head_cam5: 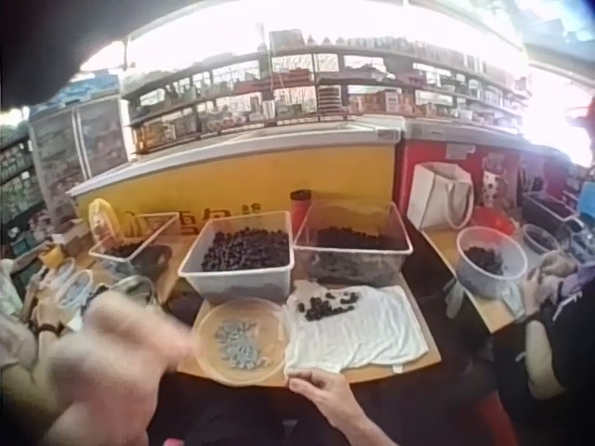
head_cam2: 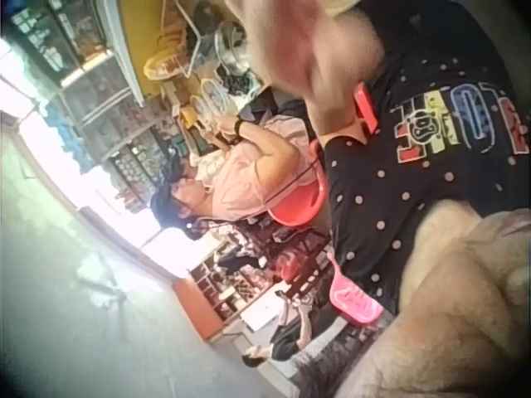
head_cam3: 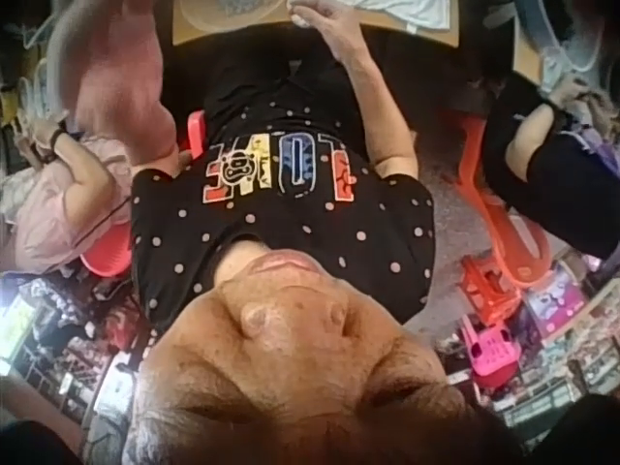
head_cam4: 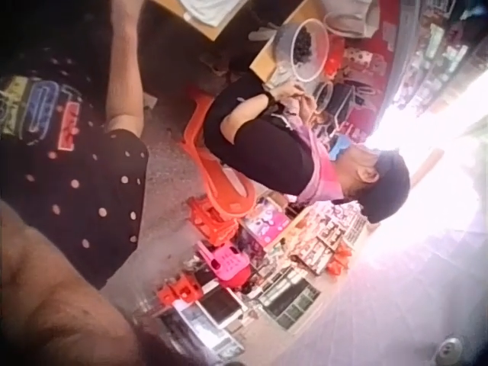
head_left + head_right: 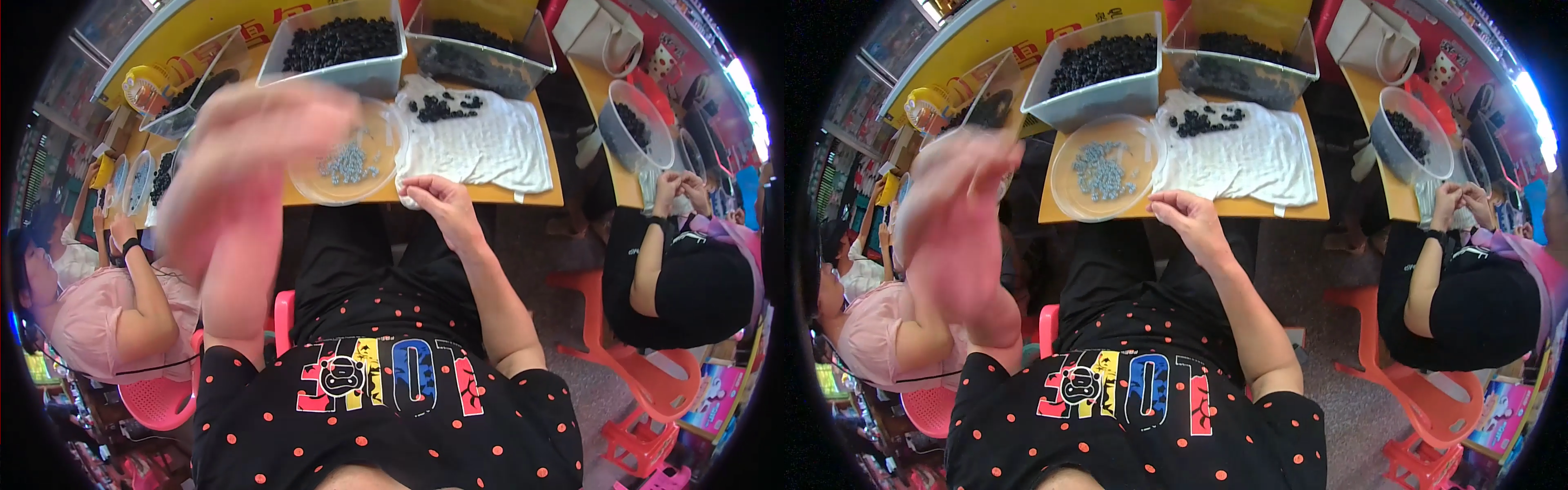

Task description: The person assembles components by picking silver pins and black plastic parts from containers and inserting the pins into the black parts by hand.

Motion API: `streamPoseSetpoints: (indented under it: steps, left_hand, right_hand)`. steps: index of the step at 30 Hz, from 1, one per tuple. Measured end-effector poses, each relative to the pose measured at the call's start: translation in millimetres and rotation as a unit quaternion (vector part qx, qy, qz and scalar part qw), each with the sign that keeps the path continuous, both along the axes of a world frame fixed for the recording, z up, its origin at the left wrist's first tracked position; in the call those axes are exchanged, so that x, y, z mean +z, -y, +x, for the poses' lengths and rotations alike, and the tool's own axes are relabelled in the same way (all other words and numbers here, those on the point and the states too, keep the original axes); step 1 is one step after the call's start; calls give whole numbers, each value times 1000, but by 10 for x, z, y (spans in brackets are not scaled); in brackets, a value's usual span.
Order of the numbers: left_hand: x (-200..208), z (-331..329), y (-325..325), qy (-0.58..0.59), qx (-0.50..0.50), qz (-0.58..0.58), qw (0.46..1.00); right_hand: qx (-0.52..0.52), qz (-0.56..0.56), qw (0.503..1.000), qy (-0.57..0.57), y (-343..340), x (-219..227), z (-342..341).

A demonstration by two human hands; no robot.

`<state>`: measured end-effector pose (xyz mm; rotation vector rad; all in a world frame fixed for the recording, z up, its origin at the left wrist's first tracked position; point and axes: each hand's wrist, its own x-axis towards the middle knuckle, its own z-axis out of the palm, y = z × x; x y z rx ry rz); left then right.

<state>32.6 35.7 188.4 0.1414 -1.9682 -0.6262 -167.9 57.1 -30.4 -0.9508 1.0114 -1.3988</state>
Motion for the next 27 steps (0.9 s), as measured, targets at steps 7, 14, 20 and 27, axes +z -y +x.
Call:
streamPoseSetpoints:
  steps: [7, 14, 20, 27]
  left_hand:
    - [282, -134, -742, -4, -429, 240, 871]
    - [142, 20, -635, 4, -521, 269, 810]
    - [98, -97, -714, -104, -435, 229, 864]
    - [7, 76, -623, -155, -424, 139, 881]
  right_hand:
    - [-12, -29, 999, 4, -23, -6, -37]
    - [-19, -23, 1000, -4, -6, -121, -30]
    - [-109, -15, 992, -66, 95, -162, -107]
    - [-277, -11, 958, -69, 185, -440, -495]
